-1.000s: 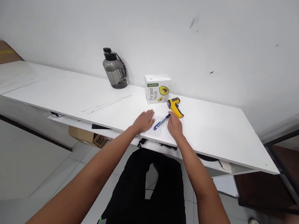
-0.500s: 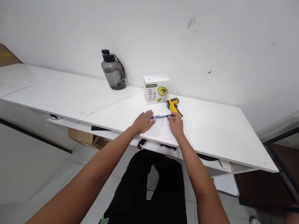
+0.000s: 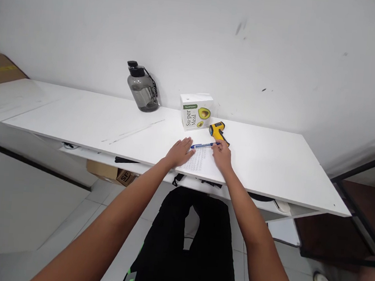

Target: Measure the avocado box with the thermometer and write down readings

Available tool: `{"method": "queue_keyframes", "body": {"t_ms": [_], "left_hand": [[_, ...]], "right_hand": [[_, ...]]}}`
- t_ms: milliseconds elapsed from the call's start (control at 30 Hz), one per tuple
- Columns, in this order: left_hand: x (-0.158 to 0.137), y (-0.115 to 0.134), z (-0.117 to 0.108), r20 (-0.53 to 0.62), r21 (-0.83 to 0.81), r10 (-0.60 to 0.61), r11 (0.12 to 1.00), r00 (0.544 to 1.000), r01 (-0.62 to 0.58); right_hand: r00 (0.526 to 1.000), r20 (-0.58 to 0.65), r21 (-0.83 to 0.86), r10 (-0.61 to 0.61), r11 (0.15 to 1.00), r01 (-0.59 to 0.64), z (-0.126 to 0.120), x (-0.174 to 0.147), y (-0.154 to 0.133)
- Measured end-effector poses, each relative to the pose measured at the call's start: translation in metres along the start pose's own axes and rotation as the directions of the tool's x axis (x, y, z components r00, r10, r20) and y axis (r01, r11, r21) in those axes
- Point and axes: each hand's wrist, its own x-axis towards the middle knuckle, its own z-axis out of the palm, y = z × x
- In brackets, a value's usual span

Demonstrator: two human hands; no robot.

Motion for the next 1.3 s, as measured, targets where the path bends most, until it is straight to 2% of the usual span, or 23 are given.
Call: {"method": "queue_keyframes", "body": {"t_ms": [467, 600, 700, 800, 900, 1000, 1100, 1167, 1200, 1300], "left_hand": [[-0.001, 0.001, -0.001, 0.002, -0.041, 0.003, 0.999, 1.000, -0.003], [0.000, 0.000, 0.000, -0.009, -0.035, 0.002, 0.999, 1.000, -0.002], [0.001, 0.000, 0.001, -0.015, -0.037, 0.002, 0.999, 1.000, -0.002], [0.001, 0.000, 0.001, -0.011, -0.041, 0.003, 0.999, 1.000, -0.003], [0.001, 0.000, 0.001, -0.010, -0.039, 0.004, 0.999, 1.000, -0.004], [0.001, 0.000, 0.001, -0.019, -0.043, 0.000, 0.999, 1.000, -0.001], [0.001, -0.001, 0.001, -0.008, -0.046, -0.003, 0.999, 1.000, 0.002], [0.001, -0.001, 0.001, 0.001, -0.047, -0.004, 0.999, 1.000, 0.004], [0.001, -0.001, 0.001, 0.003, -0.047, -0.004, 0.999, 1.000, 0.005], [0.000, -0.001, 0.000, 0.006, -0.039, -0.008, 0.999, 1.000, 0.008]], "right_hand": [[0.999, 0.029, 0.073, 0.025, 0.997, -0.027, -0.001, 0.002, 0.001], [0.999, 0.027, -0.005, 0.019, 1.000, -0.019, 0.000, 0.003, 0.002], [0.999, 0.019, -0.136, -0.027, 0.990, 0.030, -0.001, 0.002, 0.002], [0.993, 0.073, -0.413, -0.092, 0.904, 0.114, 0.000, -0.001, 0.000], [0.978, 0.181, -0.674, -0.103, 0.711, 0.199, 0.004, -0.009, -0.003], [0.966, 0.241, -0.772, -0.090, 0.586, 0.247, 0.008, -0.014, -0.009], [0.957, 0.289, -0.781, -0.031, 0.571, 0.255, 0.010, -0.005, -0.021], [0.966, 0.260, -0.796, 0.012, 0.569, 0.207, 0.009, 0.009, -0.031], [0.980, 0.200, -0.811, 0.013, 0.563, 0.158, 0.009, 0.018, -0.035], [0.999, 0.017, -0.887, -0.030, 0.461, 0.029, 0.010, 0.045, -0.040]]}}
